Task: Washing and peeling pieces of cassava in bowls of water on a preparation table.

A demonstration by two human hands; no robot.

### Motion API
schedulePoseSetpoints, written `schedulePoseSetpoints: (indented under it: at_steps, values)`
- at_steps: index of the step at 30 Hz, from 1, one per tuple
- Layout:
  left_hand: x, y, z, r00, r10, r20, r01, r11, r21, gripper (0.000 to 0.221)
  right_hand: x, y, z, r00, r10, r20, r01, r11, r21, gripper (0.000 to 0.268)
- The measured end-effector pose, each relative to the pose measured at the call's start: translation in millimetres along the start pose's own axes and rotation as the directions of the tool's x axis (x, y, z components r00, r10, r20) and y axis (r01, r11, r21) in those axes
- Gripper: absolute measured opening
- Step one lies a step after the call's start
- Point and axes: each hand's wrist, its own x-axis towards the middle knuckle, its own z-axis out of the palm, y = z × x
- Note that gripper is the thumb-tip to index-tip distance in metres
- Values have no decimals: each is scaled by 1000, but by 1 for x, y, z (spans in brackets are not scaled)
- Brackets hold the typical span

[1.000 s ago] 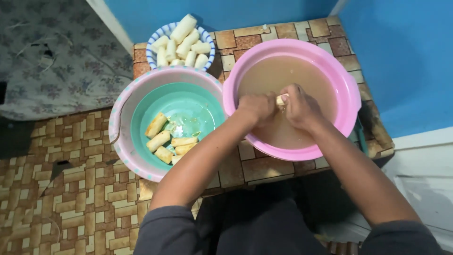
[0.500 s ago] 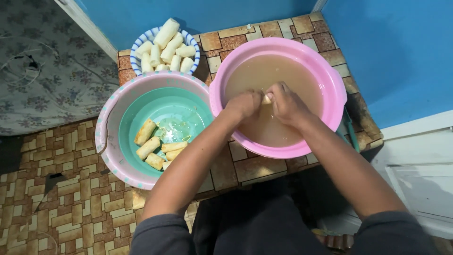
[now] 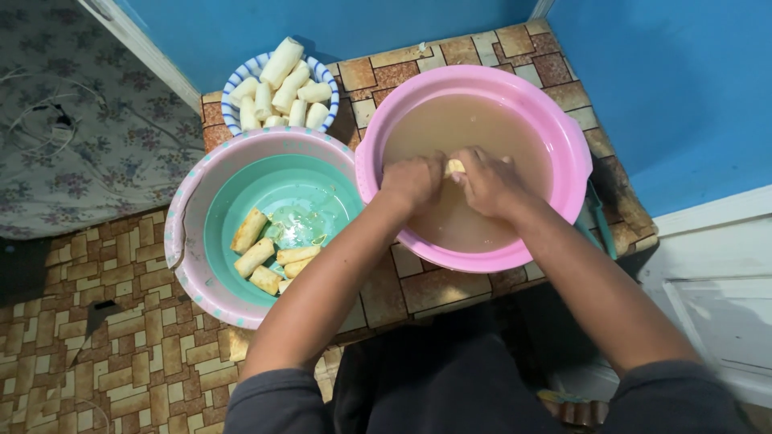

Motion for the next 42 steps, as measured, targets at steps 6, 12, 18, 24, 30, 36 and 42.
schedulePoseSetpoints:
  at_steps: [6,12,18,24,30,36,42]
  values:
    - [21,-10,28,991,88,103,-110,965,240,55,-6,-9,-12,997,2,81,-2,1000,-4,25]
    - [2,4,1,975,191,111,-195,981,20,58,-3,2,-4,975,35,-220,-39,999,-15,32]
    - [-11,7,-8,989,126,76,-130,990,55,58,-10,-11,-18,970,26,-244,-20,999,26,25]
    - [-17,14,-20,993,60,98,-59,998,-8,48,-13,-8,-13,974,18,-224,6,994,108,21]
    - [0,7,3,984,144,103,-145,989,-4,48,-8,-8,-10,956,94,-277,-95,995,12,23]
    - [-4,0,12,979,198,-47,-203,969,-139,41,-10,-15,-21,965,101,-242,-97,995,28,21]
    - [20,-14,38,895,369,-249,-407,905,-121,40,-2,-8,-5,957,122,-262,-124,992,12,35]
